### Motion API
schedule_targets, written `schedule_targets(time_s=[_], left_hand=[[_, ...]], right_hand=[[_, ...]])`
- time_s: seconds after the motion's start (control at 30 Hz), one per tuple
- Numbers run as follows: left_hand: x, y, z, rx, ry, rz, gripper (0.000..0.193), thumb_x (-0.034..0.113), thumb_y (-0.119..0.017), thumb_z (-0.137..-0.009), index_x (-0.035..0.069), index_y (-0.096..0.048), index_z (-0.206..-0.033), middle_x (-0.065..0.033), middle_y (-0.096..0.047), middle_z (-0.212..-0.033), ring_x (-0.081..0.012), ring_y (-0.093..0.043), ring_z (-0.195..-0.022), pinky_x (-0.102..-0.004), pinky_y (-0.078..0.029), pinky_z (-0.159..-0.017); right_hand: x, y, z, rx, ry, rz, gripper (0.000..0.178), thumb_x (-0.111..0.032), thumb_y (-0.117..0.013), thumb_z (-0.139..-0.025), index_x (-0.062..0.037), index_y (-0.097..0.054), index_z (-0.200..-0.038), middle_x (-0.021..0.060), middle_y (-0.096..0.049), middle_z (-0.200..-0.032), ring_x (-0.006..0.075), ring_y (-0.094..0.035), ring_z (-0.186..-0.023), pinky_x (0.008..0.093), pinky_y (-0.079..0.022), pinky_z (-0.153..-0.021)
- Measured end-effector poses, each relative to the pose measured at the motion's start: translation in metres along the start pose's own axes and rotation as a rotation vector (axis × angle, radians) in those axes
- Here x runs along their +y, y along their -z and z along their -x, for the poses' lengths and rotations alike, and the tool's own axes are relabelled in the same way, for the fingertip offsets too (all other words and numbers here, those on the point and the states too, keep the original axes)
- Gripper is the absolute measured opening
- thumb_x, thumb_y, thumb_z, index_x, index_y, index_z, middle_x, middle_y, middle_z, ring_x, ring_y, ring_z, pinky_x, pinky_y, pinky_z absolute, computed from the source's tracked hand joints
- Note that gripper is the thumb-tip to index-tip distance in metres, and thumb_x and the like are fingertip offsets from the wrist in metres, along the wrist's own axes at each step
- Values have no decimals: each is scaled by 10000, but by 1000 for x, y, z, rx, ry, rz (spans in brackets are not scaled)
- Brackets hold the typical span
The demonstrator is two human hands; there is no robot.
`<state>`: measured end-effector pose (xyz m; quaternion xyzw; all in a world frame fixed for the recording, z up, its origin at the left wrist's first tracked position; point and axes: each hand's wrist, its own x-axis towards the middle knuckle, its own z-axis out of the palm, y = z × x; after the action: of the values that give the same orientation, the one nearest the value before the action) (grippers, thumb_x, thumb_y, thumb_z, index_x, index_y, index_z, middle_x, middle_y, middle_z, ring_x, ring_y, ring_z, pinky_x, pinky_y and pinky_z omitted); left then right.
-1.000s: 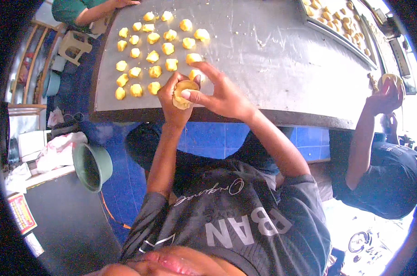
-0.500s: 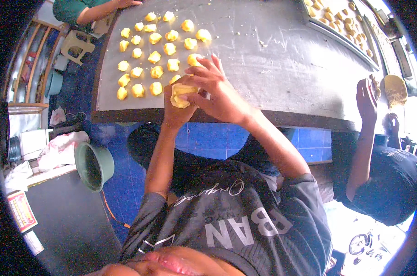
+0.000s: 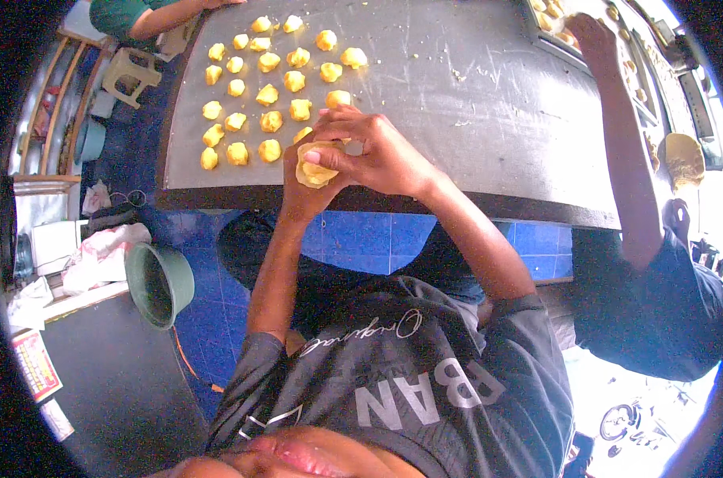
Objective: The person takes small portions of yellow dough, flattens them by hand on a metal table, and folds the edges inward to create rounded shapes.
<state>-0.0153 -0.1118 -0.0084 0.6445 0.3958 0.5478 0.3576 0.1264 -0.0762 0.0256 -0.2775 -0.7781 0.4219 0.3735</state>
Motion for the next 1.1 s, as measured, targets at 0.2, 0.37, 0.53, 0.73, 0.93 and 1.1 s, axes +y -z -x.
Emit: schedule_targets(time_s=[0.2, 0.37, 0.53, 0.73, 0.93, 1.1], left_hand=[[4, 1, 4, -37, 190, 49, 328, 15, -715, -664, 20, -610, -975, -8, -628, -787, -84, -581, -744, -266, -474, -652], [2, -1, 4, 6, 92, 42, 261, 13, -711, -671, 16, -625, -917, -16, -633, -769, -87, -588, -727, -266, -474, -641], [-2, 3, 5, -12, 130, -1, 330, 22, -738, -582, 19, -590, -877, -29, -615, -808, -125, -590, -747, -285, -487, -662], [-2, 1, 4, 72, 98, -16, 213, 59, -743, -656, 11, -610, -815, -64, -648, -733, -149, -635, -688, -282, -486, -618], [-7, 1, 3, 75, 88, -60, 257, 76, -740, -665, 11, -623, -884, -72, -664, -771, -155, -642, -706, -298, -502, -651], [-7, 0, 4, 116, 231, 129, 192, 5, -694, -701, 26, -562, -839, -27, -600, -784, -99, -586, -647, -241, -489, -552]], right_hand=[[-10, 10, -2, -71, -91, -60, 285, -224, -697, -791, 30, -657, -913, 167, -642, -994, 292, -543, -1097, 416, -294, -1054], [-6, 6, 1, -25, -47, 94, 304, -231, -706, -784, 22, -644, -941, 159, -628, -1010, 265, -523, -1121, 404, -340, -1019], [2, -2, 2, 90, -84, 39, 511, -289, -723, -756, 4, -535, -1129, 191, -549, -1128, 298, -549, -1057, 369, -465, -843], [24, -7, 1, -4, -107, 35, 690, -283, -734, -746, 15, -395, -1268, 211, -505, -1210, 313, -517, -1115, 379, -453, -877], [10, -3, -4, -93, -254, 0, 654, -234, -703, -769, 1, -377, -1284, 216, -496, -1207, 294, -520, -1101, 375, -422, -920], [8, 3, 0, -25, -246, -473, 665, -353, -662, -823, 14, -364, -1291, 201, -442, -1276, 330, -420, -1219, 392, -388, -971]])
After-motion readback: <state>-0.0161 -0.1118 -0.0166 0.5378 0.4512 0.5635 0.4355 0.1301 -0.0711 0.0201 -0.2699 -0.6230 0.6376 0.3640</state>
